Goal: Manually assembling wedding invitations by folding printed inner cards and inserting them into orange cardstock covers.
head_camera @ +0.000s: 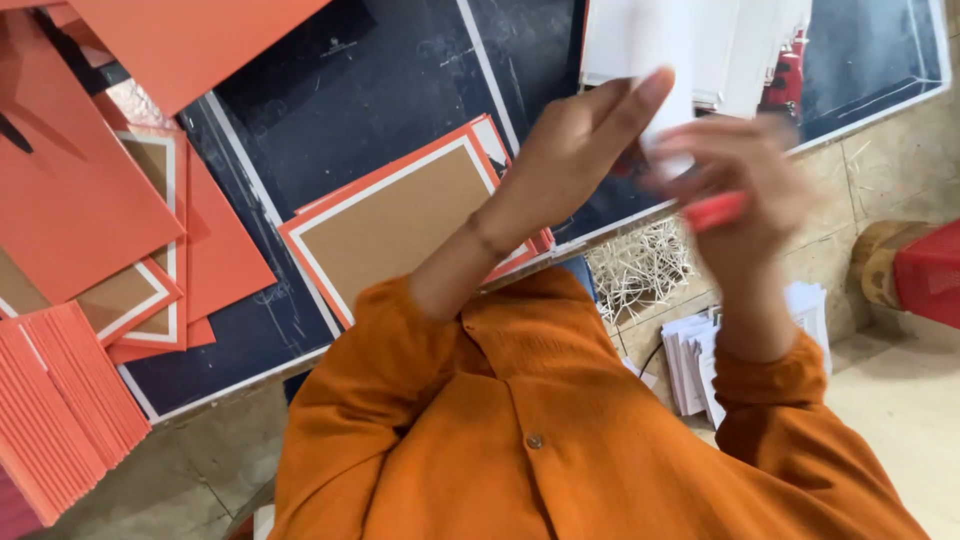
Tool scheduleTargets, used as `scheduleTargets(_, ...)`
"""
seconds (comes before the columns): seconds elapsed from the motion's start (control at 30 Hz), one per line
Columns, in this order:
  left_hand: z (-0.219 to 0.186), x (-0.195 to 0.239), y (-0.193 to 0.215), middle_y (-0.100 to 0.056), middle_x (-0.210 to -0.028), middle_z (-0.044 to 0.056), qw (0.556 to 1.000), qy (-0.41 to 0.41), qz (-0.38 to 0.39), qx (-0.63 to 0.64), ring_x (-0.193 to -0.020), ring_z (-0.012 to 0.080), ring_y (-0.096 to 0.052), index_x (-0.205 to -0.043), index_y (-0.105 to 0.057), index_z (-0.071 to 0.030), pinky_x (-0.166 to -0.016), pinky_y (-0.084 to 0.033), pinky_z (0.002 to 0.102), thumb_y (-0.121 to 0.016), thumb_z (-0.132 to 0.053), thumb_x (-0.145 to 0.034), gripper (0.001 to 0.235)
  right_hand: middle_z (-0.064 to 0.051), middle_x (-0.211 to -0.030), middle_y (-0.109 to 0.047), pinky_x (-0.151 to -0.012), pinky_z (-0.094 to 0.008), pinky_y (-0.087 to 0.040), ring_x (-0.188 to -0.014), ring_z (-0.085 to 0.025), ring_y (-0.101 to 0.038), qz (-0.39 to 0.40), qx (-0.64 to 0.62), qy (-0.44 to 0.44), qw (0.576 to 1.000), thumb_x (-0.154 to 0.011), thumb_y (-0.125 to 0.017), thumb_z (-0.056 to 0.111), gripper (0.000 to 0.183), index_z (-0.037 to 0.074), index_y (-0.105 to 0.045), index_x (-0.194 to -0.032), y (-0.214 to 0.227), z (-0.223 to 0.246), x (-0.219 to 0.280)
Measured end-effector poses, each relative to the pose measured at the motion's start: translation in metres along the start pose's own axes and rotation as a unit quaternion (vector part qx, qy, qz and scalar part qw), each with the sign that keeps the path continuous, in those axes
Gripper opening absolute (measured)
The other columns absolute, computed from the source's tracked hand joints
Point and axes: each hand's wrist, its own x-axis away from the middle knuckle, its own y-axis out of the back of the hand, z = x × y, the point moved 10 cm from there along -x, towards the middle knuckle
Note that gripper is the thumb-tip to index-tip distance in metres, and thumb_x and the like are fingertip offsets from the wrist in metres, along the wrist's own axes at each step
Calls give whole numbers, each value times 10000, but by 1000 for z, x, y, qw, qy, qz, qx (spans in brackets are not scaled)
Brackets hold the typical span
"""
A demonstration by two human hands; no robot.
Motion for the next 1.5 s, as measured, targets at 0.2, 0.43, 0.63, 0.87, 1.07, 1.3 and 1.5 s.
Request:
scheduleTargets(0.2,53,81,66,-618,-543,79,987,10,-112,-113,-510,357,-704,-760,-650,-113,-466,-512,398,-598,-413,-1079,441,12,-1110,-704,-628,-318,-576,-621,-151,-676,180,341,121,914,-1091,-720,261,116,165,-744,-1152,-128,62,8)
scheduleTargets(0.43,59,148,94,-640,-596,159,987,71,-111,-95,-628,162,-572,-755,-649,-6,-564,-535,394,-573,-358,-1134,522,24,-854,-504,-538,-286,-539,-532,-138,-586,257,277,188,907,-1141,-539,165,233,134,-628,-927,-196,85,30)
scheduleTargets(0.63,82,186,97,-632,-779,5,988,37,-125,78,-793,105,-574,-883,-670,-67,-704,-546,298,-534,-314,-1163,397,-70,-872,-568,-576,-384,-568,-625,-270,-669,300,44,100,948,-937,-759,91,122,82,-638,-922,-220,94,34)
scheduleTargets(0.87,35,187,70,-563,-946,8,922,-188,-86,328,-845,110,-540,-1176,-529,-73,-806,-478,257,-891,-717,-771,842,-86,-792,-606,-699,-351,-532,-706,-255,-637,247,-388,-167,872,-937,-845,58,218,37,-657,-827,-230,88,0)
scheduleTargets(1.07,80,205,72,-783,-1028,50,949,-15,-269,166,-1001,124,-595,-1232,-761,-16,-934,-571,359,-736,-204,-1074,247,-189,-776,-510,-357,-262,-429,-487,-155,-508,119,-501,-315,798,-920,-741,-76,191,-84,-556,-873,-211,53,14)
scheduleTargets(1.3,70,261,167,-483,-676,-128,919,151,-363,33,-636,41,-373,-771,-637,-224,-538,-317,269,-764,-401,-1012,325,152,-847,-523,-533,-160,-402,-620,14,-438,-54,-308,-259,914,-1202,-504,-33,345,282,-635,-1148,-36,-27,21)
scheduleTargets(1.5,45,344,261,-736,-1031,-62,830,80,-552,18,-962,68,-652,-1056,-775,-92,-866,-576,255,-865,-404,-955,339,61,-816,-619,-546,-204,-298,-554,-3,-390,-350,-160,-424,820,-1125,-632,185,169,123,-684,-976,194,-192,197)
